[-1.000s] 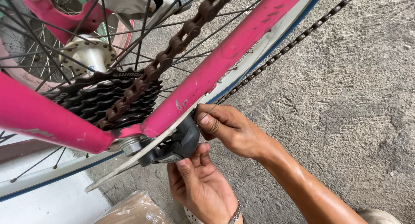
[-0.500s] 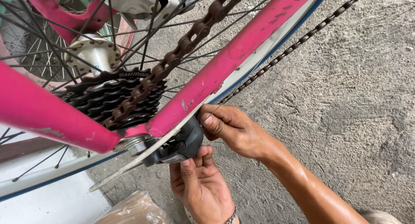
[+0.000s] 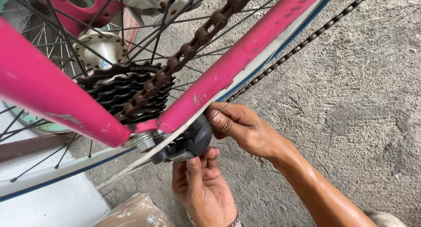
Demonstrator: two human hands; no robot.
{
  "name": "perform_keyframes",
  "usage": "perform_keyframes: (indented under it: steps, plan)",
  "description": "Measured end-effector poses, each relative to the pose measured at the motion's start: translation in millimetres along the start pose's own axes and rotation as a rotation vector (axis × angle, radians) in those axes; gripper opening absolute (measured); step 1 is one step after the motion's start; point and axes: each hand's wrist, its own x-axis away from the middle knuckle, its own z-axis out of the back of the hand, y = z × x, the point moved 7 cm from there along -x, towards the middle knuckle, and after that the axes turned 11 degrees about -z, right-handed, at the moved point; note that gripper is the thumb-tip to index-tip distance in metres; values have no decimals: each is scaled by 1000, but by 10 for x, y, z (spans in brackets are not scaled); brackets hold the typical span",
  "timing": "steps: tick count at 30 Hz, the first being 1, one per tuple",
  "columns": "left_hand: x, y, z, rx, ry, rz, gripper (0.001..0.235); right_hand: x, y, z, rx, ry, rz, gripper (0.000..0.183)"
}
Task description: The person adjusts the rear derailleur of a pink bicycle using an Allen key. They tighten screws on the derailleur mechanism and manipulate the chain and cable to ensure proper alignment.
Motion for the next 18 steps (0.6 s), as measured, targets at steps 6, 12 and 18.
perform_keyframes:
  steps: [6, 12, 18]
  plan:
    - [-79, -174, 147, 60, 5, 64, 34, 14, -31, -22, 0, 7, 11, 40]
    - [-121, -118, 53, 122, -77, 71, 26, 17, -59, -61, 34, 13, 15, 39]
    - [-127, -82, 69, 151, -86, 166, 23, 43, -141, -95, 100, 47, 21, 37]
